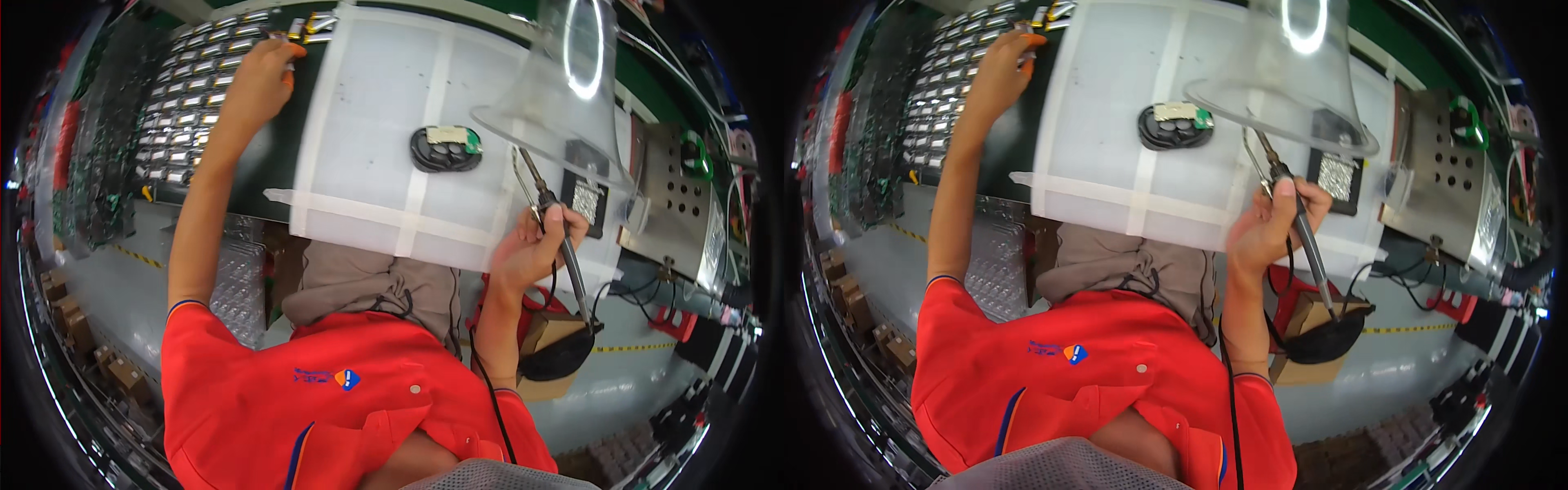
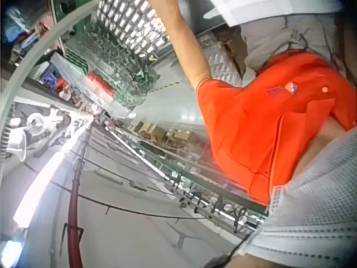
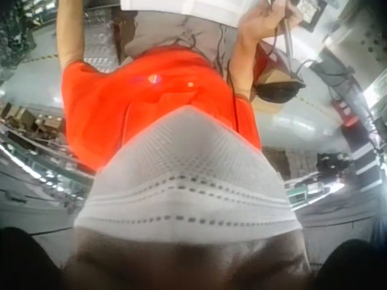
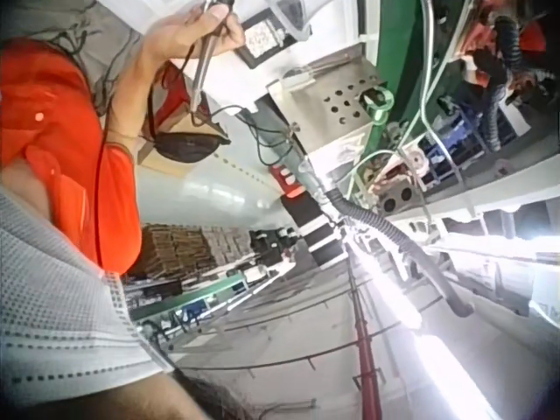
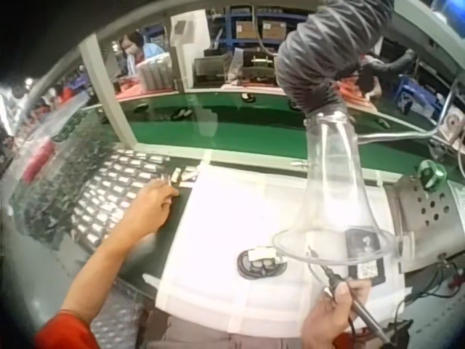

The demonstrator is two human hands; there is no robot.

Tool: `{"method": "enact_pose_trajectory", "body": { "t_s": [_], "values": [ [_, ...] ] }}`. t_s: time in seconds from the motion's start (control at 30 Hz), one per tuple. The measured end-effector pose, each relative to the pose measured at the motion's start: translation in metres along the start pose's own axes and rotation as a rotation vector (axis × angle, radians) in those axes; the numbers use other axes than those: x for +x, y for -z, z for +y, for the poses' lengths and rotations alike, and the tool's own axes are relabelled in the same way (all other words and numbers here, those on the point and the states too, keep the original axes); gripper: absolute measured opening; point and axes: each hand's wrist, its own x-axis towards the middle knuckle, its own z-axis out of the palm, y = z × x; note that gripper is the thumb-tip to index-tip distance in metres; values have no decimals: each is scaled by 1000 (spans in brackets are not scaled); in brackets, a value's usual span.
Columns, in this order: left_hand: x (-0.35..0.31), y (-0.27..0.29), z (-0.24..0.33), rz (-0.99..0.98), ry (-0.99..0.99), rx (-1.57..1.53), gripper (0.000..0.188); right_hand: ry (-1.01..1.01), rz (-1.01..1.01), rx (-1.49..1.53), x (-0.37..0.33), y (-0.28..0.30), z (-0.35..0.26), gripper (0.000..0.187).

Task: Soldering small electronic components onto a PCB at an assembly station.

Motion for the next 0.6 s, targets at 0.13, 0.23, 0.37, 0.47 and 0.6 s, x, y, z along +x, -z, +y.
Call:
{"method": "enact_pose_trajectory", "body": {
  "t_s": [0.13, 0.23, 0.37, 0.47, 0.6],
  "values": [
    [13, 8, 9, -36, 52, -80, 21, -5, -33, 22, 1, 2, 2, 13],
    [15, 32, 49, -82, 202, -285, 17, -20, -35, 31, 0, -1, 0, 13],
    [7, 39, 86, -138, 409, -607, 16, -24, -30, -3, 1, 1, 0, 14],
    [-5, 22, 102, -185, 390, -830, 16, 11, -57, -41, 1, 5, 2, 14],
    [-13, 17, 135, -100, 361, -925, 19, 110, -156, -176, -4, 0, -1, 14]
  ]
}}
